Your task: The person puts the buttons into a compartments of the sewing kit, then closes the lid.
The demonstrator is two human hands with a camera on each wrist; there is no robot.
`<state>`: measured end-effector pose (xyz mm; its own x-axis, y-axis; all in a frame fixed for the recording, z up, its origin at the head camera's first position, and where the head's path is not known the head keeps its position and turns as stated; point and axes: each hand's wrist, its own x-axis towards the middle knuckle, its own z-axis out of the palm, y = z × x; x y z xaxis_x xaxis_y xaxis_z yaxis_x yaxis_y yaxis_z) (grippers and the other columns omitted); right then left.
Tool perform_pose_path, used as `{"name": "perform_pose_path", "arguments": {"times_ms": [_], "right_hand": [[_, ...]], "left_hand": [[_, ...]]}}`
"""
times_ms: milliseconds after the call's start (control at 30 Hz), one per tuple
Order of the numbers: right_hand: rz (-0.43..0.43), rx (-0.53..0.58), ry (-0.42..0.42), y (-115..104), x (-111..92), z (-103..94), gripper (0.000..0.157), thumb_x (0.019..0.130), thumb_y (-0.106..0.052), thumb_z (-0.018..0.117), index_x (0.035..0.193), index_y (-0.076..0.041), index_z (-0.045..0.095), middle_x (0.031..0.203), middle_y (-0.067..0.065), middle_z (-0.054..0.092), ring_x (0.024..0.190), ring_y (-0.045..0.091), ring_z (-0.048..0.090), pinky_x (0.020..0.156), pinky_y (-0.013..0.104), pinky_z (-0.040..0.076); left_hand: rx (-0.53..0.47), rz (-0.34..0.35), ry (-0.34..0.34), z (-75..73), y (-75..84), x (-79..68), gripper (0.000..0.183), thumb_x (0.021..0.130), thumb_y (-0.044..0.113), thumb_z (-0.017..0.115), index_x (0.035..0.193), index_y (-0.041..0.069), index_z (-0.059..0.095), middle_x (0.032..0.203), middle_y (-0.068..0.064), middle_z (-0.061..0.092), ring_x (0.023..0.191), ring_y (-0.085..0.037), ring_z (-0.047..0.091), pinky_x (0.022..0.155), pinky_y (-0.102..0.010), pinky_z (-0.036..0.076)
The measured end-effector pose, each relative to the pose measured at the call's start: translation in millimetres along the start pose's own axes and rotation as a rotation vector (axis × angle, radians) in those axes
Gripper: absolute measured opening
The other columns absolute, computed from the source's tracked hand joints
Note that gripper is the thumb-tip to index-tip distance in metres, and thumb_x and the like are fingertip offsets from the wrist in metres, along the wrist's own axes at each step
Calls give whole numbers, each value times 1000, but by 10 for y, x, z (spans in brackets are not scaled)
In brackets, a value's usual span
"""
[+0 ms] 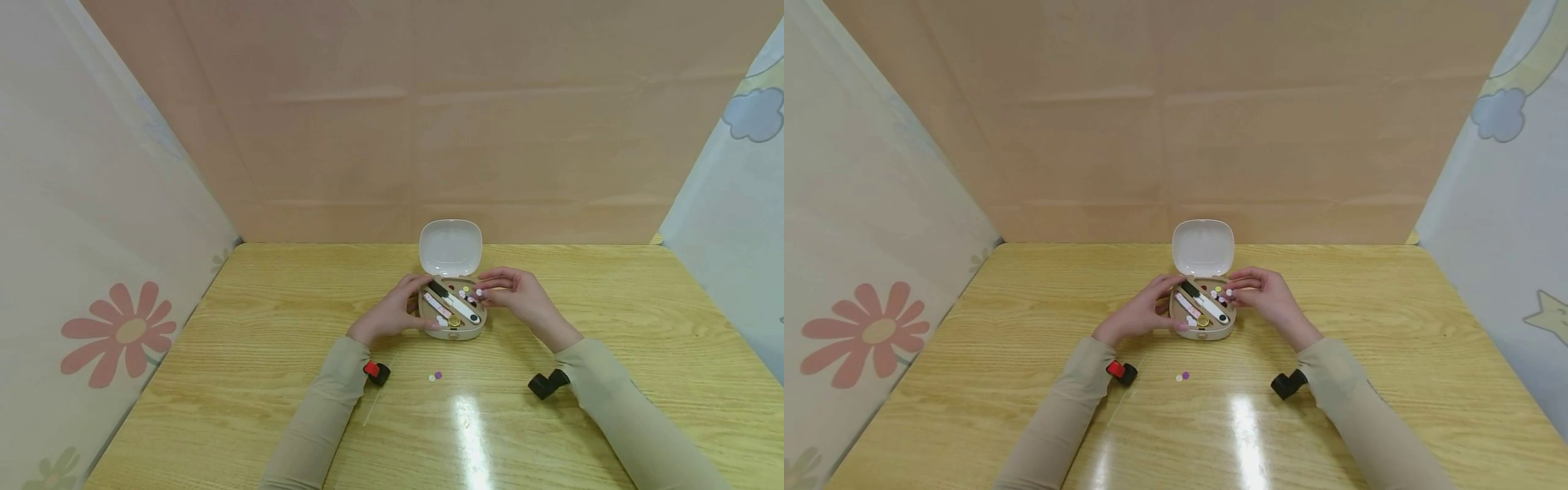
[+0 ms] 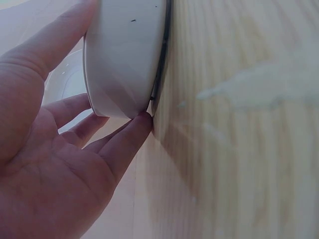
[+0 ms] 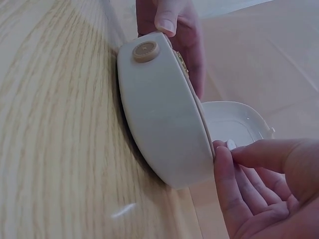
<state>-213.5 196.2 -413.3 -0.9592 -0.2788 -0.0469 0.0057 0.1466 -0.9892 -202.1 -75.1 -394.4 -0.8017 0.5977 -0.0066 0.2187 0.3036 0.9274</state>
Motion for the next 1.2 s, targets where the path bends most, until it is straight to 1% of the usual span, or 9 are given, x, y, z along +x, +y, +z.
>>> {"name": "perform_pose_path", "arguments": {"times_ms": [300, 500, 667, 867, 967, 1100, 1200], "right_hand": [[-4, 4, 24, 7, 27, 20, 38, 90, 0, 64, 123, 13, 51, 113, 28, 61, 89, 16, 67, 78, 32, 57], [1, 14, 30, 9, 24, 25, 40, 90, 0, 65, 124, 14, 50, 114, 29, 60, 90, 16, 67, 78, 32, 57], [3, 15, 28, 12, 18, 24, 40, 90, -1, 65, 124, 14, 49, 114, 29, 61, 91, 18, 67, 79, 32, 56], [-1, 29, 28, 21, 11, 23, 40, 91, 0, 63, 125, 14, 48, 115, 29, 60, 93, 17, 67, 80, 31, 56], [-11, 41, 29, 28, 0, 22, 39, 91, 0, 63, 124, 15, 47, 114, 29, 61, 94, 18, 67, 80, 32, 56], [-16, 61, 35, 31, -19, 21, 38, 92, 1, 62, 123, 16, 47, 114, 30, 60, 95, 19, 67, 82, 34, 56], [-8, 63, 36, 15, -43, 21, 38, 92, 0, 61, 124, 16, 47, 115, 31, 59, 96, 19, 67, 83, 35, 55]], "left_hand": [[-5, 3, -1, 0, -20, 8, 87, 78, 2, 78, 148, -3, 27, 147, -19, 25, 133, -34, 34, 107, -46, 34], [-10, 5, -16, -13, -21, 12, 88, 78, 3, 78, 148, -3, 25, 148, -19, 23, 134, -33, 32, 108, -46, 33], [-3, -2, -11, -16, -17, 10, 89, 78, 3, 78, 149, -2, 25, 148, -19, 23, 134, -33, 32, 108, -46, 33], [19, -4, -5, -11, -29, 17, 88, 78, 3, 79, 148, -2, 26, 148, -19, 23, 134, -33, 33, 107, -46, 35], [13, -6, -4, -2, -150, 66, 90, 77, 3, 79, 149, 0, 25, 149, -17, 22, 134, -32, 32, 107, -45, 34], [19, -5, 5, 14, -337, 137, 93, 76, 8, 81, 151, 7, 25, 150, -10, 22, 134, -27, 33, 107, -40, 35], [31, -9, 12, 15, -365, 143, 94, 75, 13, 82, 151, 11, 27, 149, -4, 24, 133, -21, 34, 106, -34, 37]]}}
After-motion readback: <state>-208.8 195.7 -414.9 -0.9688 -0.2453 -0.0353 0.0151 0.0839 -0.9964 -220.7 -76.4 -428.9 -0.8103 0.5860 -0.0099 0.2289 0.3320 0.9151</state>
